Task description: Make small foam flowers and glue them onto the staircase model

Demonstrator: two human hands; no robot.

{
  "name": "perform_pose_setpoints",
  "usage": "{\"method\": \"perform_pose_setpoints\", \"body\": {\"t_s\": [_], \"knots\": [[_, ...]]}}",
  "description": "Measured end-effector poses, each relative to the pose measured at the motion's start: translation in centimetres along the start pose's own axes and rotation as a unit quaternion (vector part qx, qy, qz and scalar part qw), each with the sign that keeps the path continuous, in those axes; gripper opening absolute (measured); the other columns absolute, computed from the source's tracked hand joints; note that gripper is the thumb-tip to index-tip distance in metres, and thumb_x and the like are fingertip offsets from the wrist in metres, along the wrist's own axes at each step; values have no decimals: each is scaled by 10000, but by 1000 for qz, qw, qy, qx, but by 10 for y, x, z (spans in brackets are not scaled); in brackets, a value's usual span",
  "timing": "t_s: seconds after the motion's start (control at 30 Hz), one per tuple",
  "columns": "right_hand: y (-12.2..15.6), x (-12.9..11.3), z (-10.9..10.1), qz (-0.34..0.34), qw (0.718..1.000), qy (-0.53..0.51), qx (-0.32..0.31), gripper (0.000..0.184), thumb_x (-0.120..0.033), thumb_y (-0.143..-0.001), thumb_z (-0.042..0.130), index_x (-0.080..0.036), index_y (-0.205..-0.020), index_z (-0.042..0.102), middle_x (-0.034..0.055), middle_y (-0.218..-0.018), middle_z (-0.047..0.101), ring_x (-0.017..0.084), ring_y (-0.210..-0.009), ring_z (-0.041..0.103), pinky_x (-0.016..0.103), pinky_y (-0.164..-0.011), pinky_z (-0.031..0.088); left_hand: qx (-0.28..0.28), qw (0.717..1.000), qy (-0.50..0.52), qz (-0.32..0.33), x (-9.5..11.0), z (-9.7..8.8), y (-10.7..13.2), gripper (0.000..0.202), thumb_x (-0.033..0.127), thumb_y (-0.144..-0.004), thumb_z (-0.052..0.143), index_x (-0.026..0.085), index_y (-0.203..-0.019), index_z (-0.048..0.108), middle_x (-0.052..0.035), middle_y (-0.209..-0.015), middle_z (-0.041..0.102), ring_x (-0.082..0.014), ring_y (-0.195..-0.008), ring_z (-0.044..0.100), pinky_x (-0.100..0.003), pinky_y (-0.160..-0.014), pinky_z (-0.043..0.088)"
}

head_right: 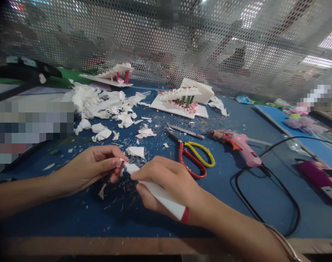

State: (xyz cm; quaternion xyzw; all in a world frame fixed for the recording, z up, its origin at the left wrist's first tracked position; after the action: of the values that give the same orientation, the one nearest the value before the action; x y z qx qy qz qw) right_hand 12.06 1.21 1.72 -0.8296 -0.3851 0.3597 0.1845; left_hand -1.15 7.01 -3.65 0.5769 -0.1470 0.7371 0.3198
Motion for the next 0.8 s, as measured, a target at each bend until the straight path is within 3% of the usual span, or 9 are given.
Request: {"method": "perform_pose_setpoints", "body": {"t_s": [0.3,0.43,0.53,0.8], "knots": [[0,1,-1,4,1000,10,7,160,-112,-721,510,-190,-861,505,5,-713,613,89,-653,564,207,-603,465,12,1000,14,-8,-1,0,0,83,188,-687,602,135,-628,577,61,-521,553,-26,-438,521,-124,-459,397],[-2,-3,-1,-27,999,16,9,151,-101,-717,507,-182,-844,512,-1,-691,615,83,-632,560,214,-622,466,11,1000,20,-11,0,1,-1,85,190,-690,598,132,-632,577,60,-519,554,-24,-438,515,-124,-458,392],[-2,0,-1,0,999,32,12,153,-107,-714,513,-187,-843,512,4,-699,621,87,-646,561,217,-622,462,15,999,26,-16,0,1,-2,95,189,-685,600,128,-618,570,64,-505,547,-21,-429,505,-122,-452,383],[-3,-4,-1,-48,998,42,25,141,-101,-713,504,-174,-832,522,1,-671,621,86,-625,565,215,-626,465,6,999,34,-20,0,2,-1,87,177,-686,595,126,-622,565,69,-503,548,-17,-425,502,-115,-443,377]]}}
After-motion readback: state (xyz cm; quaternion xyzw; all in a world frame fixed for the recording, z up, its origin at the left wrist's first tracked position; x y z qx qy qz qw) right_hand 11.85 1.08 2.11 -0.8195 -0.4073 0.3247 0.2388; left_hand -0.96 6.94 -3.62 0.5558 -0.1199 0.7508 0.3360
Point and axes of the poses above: each hand's wrist, its own y-axis away from the middle knuckle, its own z-axis out of the palm, x = y × z, the point moved 5 cm from there along -y, towards the middle knuckle
